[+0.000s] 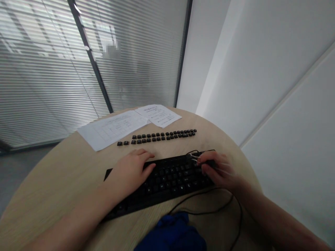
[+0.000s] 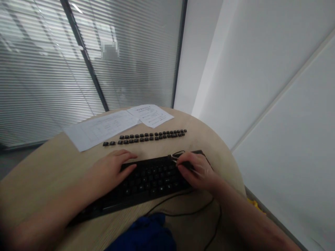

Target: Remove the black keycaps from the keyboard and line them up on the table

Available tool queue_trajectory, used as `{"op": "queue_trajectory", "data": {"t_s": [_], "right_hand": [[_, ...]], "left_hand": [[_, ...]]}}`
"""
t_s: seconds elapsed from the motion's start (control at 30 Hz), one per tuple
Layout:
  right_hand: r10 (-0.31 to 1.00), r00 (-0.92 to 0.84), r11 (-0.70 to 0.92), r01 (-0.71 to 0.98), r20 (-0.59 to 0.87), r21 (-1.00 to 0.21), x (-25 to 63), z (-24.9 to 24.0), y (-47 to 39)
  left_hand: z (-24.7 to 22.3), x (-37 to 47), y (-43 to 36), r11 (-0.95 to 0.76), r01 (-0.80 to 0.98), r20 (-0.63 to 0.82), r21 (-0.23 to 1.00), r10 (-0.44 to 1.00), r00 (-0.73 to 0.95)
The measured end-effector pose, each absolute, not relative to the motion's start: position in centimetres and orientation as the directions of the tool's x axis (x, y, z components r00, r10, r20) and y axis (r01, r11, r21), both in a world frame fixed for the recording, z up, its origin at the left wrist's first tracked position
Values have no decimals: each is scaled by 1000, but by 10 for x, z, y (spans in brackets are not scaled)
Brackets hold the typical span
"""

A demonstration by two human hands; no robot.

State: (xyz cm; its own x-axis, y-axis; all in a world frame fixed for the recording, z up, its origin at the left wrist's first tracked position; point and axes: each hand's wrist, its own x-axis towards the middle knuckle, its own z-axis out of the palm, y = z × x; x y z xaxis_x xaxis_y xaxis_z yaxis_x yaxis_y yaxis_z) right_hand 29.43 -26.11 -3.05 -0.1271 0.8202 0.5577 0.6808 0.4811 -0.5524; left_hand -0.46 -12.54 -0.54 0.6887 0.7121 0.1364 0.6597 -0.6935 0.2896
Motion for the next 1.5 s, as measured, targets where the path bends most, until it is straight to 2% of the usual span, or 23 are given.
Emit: {"op": "queue_trajectory", "data": {"t_s": [0.1,0.2,0.33,0.5,0.67,1.03,1.17,1.3,1.4,1.5], "right_hand": [[761,-332,607,668,558,-431,273,-29,-265],[707,-438,681,632,556,-369,261,-32,-266],[672,-499,711,641,548,-290,254,-34,-265],[510,-532,783,613,676,-108,249,-28,-262],[497,-567,770,638,657,-32,244,-27,-262],[514,-651,752,655,558,71,233,-24,-262],[538,-586,724,690,607,25,227,-26,-263],[561,-490,681,732,668,-35,230,-29,-261],[610,-388,609,787,691,-96,239,-29,-258],[611,-353,571,816,709,-86,247,-26,-258]], "left_hand": [[7,4,-153,-702,537,213,468,679,702],[10,10,-168,-657,474,229,586,696,681],[4,14,-168,-621,461,221,634,717,661],[1,17,-166,-578,459,182,674,733,656],[-2,19,-169,-553,473,142,686,740,658],[-8,27,-172,-502,481,130,719,777,617],[-12,30,-172,-494,497,143,714,797,587],[-11,29,-169,-440,471,121,764,815,566],[-8,27,-167,-402,409,114,819,813,571],[-7,27,-169,-390,316,122,865,774,621]]}}
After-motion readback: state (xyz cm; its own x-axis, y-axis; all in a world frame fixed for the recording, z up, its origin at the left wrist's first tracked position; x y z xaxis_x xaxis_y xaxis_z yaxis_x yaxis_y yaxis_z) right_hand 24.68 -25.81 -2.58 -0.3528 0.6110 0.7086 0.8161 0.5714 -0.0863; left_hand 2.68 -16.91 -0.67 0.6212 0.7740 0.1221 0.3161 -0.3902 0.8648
